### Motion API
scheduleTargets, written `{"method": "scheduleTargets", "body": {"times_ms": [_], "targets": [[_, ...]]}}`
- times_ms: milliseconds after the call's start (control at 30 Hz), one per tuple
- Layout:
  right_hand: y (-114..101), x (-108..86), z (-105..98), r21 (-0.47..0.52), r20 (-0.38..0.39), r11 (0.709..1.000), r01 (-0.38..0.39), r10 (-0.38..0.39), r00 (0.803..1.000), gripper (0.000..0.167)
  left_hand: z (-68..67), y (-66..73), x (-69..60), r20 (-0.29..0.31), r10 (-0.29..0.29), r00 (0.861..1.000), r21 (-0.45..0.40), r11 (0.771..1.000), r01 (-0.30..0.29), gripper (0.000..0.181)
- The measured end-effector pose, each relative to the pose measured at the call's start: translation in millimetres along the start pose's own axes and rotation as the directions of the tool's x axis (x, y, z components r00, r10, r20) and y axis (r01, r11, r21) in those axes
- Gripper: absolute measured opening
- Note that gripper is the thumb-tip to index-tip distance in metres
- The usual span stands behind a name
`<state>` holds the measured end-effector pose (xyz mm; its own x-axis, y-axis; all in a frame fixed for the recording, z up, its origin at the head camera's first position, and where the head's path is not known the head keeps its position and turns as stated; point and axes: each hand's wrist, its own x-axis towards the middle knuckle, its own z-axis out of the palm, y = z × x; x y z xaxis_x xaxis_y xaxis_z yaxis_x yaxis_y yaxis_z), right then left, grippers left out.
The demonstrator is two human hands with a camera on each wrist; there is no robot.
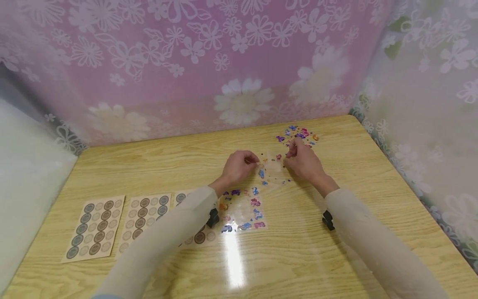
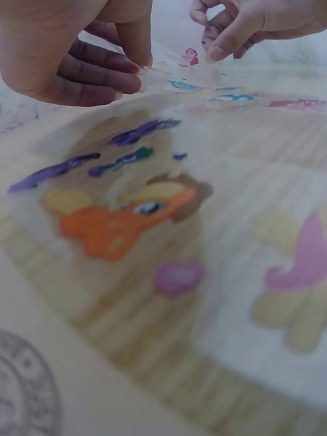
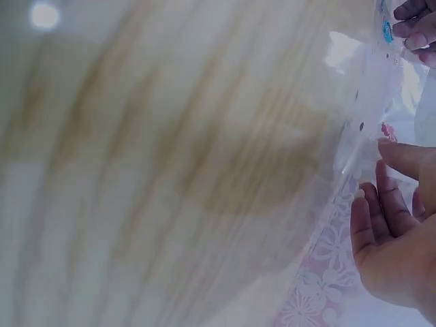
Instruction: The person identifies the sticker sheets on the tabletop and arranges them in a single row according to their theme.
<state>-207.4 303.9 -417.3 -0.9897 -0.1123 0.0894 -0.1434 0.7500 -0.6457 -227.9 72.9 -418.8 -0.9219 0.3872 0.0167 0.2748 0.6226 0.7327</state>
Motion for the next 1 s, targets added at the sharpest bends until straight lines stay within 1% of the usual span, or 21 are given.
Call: {"method": "scheduleTargets", "body": {"times_ms": [100,167,233,333,467,567,667,767,867,933,1000], "targets": [[-0.7,-1.6,-2.9,-0.009,0.004,1.0,0.029,-0.029,1.0,0.021,-1.7,2.2,-0.5,-0.015,0.007,1.0,-0.051,0.999,-0.008,0.018],[-1.2,-2.5,-5.1,-0.011,0.016,0.999,0.038,-0.038,0.999,0.016,-2.9,3.0,-0.9,-0.02,0.017,1.0,-0.11,0.994,-0.019,0.02],[-2.6,-3.8,-8.1,-0.022,0.029,0.999,0.045,-0.045,0.999,0.013,-4.0,3.6,-1.1,-0.021,0.031,0.999,-0.169,0.985,-0.034,0.022],[-5.1,-5.9,-13.3,-0.028,0.042,0.998,0.056,-0.055,0.998,0.02,-5.2,4.2,-1.4,-0.019,0.052,0.998,-0.239,0.969,-0.055,0.024],[-8.7,-9.5,-21.2,-0.022,0.05,0.997,0.075,-0.074,0.996,0.026,-6.2,6.3,-2.1,-0.012,0.068,0.998,-0.288,0.955,-0.069,0.026],[-11.4,-13.0,-27.1,-0.005,0.078,0.997,0.076,-0.075,0.994,0.028,-7.2,8.9,-3.8,-0.005,0.072,0.997,-0.309,0.948,-0.07,0.027],[-13.8,-17.8,-33.5,0.001,0.113,0.998,0.069,-0.068,0.991,0.03,-7.9,11.9,-7.2,0.007,0.073,0.997,-0.314,0.947,-0.067,0.026],[-15.2,-24.2,-39.8,0.0,0.145,0.998,0.068,-0.067,0.987,0.03,-7.4,14.3,-11.4,0.033,0.057,0.998,-0.314,0.948,-0.044,0.025],[-15.7,-32.0,-45.1,0.004,0.177,0.998,0.068,-0.068,0.982,0.031,-5.6,16.0,-15.3,0.07,0.026,0.997,-0.323,0.946,-0.002,0.024],[-15.1,-37.1,-47.1,0.008,0.204,0.998,0.062,-0.062,0.977,0.031,-4.2,16.9,-17.6,0.097,0.015,0.995,-0.322,0.947,0.017,0.023],[-13.6,-41.7,-47.7,0.014,0.231,0.999,0.047,-0.049,0.972,0.031,-2.8,18.2,-20.1,0.123,0.004,0.992,-0.302,0.953,0.034,0.022]]}}
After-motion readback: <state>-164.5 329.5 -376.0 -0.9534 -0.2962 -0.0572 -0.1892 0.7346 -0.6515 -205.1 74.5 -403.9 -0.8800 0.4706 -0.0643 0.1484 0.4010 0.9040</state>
